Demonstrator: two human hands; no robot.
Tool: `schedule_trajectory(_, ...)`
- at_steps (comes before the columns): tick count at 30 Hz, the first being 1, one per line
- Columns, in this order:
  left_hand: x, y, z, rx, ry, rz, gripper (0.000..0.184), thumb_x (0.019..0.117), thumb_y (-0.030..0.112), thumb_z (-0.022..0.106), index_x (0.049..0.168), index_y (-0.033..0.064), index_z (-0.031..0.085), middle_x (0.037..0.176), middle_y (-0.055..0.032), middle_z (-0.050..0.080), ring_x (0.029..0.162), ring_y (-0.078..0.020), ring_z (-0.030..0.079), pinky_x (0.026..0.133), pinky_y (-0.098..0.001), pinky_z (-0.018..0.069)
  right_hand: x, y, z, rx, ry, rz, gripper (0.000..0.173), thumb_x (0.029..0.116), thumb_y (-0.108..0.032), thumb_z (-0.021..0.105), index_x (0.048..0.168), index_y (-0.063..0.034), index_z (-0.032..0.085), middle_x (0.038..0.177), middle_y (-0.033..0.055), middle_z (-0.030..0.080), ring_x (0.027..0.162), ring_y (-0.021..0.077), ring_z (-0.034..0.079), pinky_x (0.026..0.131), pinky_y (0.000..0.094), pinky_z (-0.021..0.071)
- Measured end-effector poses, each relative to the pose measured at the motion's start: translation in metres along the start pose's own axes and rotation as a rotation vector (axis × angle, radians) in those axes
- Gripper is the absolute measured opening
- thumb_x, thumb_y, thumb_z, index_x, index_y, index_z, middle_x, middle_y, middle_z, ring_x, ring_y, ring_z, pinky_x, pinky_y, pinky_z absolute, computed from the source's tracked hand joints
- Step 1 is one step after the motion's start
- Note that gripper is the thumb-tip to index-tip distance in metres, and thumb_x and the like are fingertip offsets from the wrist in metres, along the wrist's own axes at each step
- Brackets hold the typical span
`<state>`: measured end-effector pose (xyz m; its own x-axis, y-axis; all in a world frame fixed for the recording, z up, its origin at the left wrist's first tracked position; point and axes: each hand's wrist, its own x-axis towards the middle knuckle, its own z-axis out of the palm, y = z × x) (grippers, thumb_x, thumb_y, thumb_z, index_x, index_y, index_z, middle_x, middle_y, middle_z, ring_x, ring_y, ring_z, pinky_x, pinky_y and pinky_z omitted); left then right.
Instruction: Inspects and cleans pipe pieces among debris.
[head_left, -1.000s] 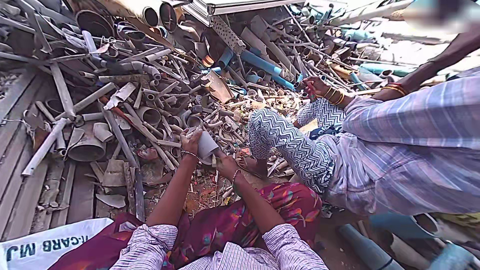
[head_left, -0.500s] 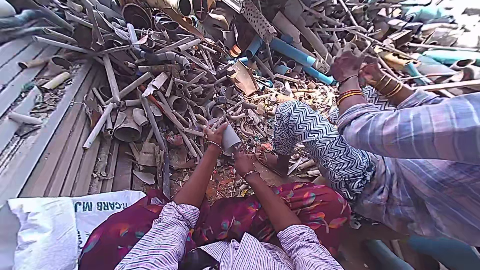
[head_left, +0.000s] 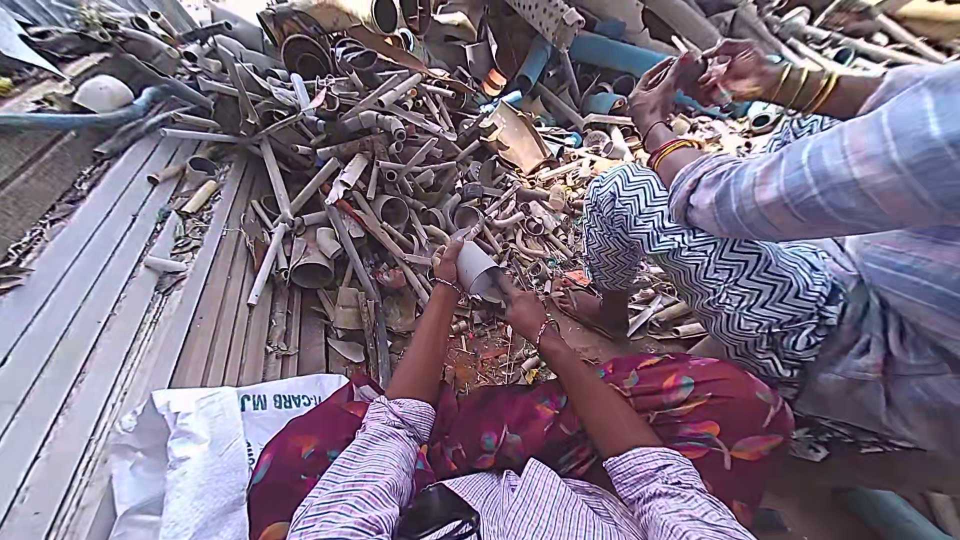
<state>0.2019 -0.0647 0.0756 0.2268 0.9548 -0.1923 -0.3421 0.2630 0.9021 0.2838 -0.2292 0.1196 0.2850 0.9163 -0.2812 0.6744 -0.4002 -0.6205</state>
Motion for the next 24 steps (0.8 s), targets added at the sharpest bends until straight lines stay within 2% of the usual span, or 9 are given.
schedule_trajectory(2,-0.005,0.000,0.007,0.032,0.022,-0.031,0.038,0.1004,0.022,0.063,0.127,-0.0030,0.053,0.104,-0.0166,0.064,0.088,-0.0223,0.064,0.082,-0.0423,0.0561,-0.002,-0.002,0.006,-0.125,0.012,0.060,0.059,0.1044,-0.006,0.046,0.162,-0.0121,0.032,0.124,0.0304,0.066,0.119,0.0466,0.063,0.103,0.0580,0.0450)
schedule_trajectory(5,-0.021,0.014,0.018,0.019,0.021,-0.186,0.052,0.1040,0.041,0.057,0.138,0.0020,0.050,0.121,-0.0180,0.063,0.105,-0.0258,0.063,0.092,-0.0471,0.0527,0.000,0.000,0.007,0.073,-0.025,-0.020,0.050,0.1077,-0.008,0.040,0.157,-0.0055,0.039,0.129,0.0281,0.065,0.121,0.0407,0.063,0.107,0.0524,0.0440)
schedule_trajectory(8,-0.050,0.038,0.035,-0.014,0.028,-0.305,0.039,0.1047,0.043,0.047,0.129,0.0121,0.047,0.121,-0.0124,0.053,0.102,-0.0250,0.055,0.084,-0.0475,0.0487,0.005,0.009,0.009,0.448,0.009,-0.068,0.039,0.1101,-0.010,0.040,0.145,0.0040,0.048,0.086,0.0136,0.066,0.070,0.0178,0.060,0.071,0.0329,0.0511)
schedule_trajectory(10,-0.055,0.043,0.037,-0.051,0.016,-0.358,0.052,0.1029,0.030,0.048,0.149,0.0090,0.037,0.147,-0.0220,0.043,0.121,-0.0364,0.052,0.093,-0.0548,0.0473,0.006,0.014,0.006,0.894,0.028,-0.021,0.031,0.1107,-0.008,0.040,0.139,0.0047,0.044,0.065,0.0021,0.053,0.047,0.0044,0.047,0.046,0.0190,0.0422)
schedule_trajectory(13,-0.049,0.029,0.029,-0.102,-0.100,-0.385,0.053,0.1033,0.023,0.052,0.151,0.0071,0.035,0.149,-0.0240,0.042,0.123,-0.0368,0.054,0.098,-0.0501,0.0501,0.000,0.018,-0.010,1.394,-0.022,-0.031,0.022,0.1113,-0.007,0.034,0.130,-0.0065,0.046,0.059,-0.0030,0.049,0.041,0.0014,0.043,0.038,0.0147,0.0384)
schedule_trajectory(16,-0.053,0.004,0.016,-0.195,-0.434,-0.353,0.043,0.1098,0.041,0.034,0.141,0.0135,0.043,0.123,-0.0123,0.061,0.104,-0.0233,0.064,0.084,-0.0416,0.0569,-0.004,0.020,-0.015,1.604,-0.144,-0.129,0.021,0.1114,-0.007,0.026,0.112,-0.0105,0.047,0.058,-0.0045,0.049,0.039,0.0004,0.043,0.037,0.0130,0.0382)
schedule_trajectory(19,-0.063,0.001,0.022,-0.299,-0.481,-0.263,0.034,0.1110,0.034,0.030,0.126,0.0135,0.052,0.103,-0.0052,0.069,0.091,-0.0156,0.069,0.076,-0.0336,0.0594,-0.005,0.018,-0.009,1.447,-0.139,-0.098,0.017,0.1106,-0.004,0.029,0.113,-0.0078,0.046,0.057,-0.0045,0.049,0.038,0.0002,0.043,0.037,0.0134,0.0390)
schedule_trajectory(21,-0.063,0.009,0.028,-0.233,-0.390,-0.186,0.030,0.1119,0.031,0.033,0.125,0.0148,0.054,0.101,-0.0009,0.069,0.090,-0.0106,0.068,0.079,-0.0306,0.0579,-0.002,0.018,-0.003,0.951,-0.013,-0.056,0.036,0.1096,-0.004,0.038,0.146,-0.0008,0.041,0.066,0.0017,0.052,0.045,0.0047,0.045,0.044,0.0186,0.0415)
schedule_trajectory(24,-0.050,0.019,0.025,-0.256,-0.274,-0.136,0.031,0.1109,0.031,0.038,0.132,0.0114,0.051,0.108,-0.0053,0.064,0.095,-0.0143,0.064,0.083,-0.0343,0.0555,0.002,0.015,-0.001,0.271,0.059,-0.010,0.052,0.1106,-0.012,0.037,0.162,-0.0080,0.029,0.107,0.0213,0.068,0.081,0.0266,0.065,0.082,0.0417,0.0528)
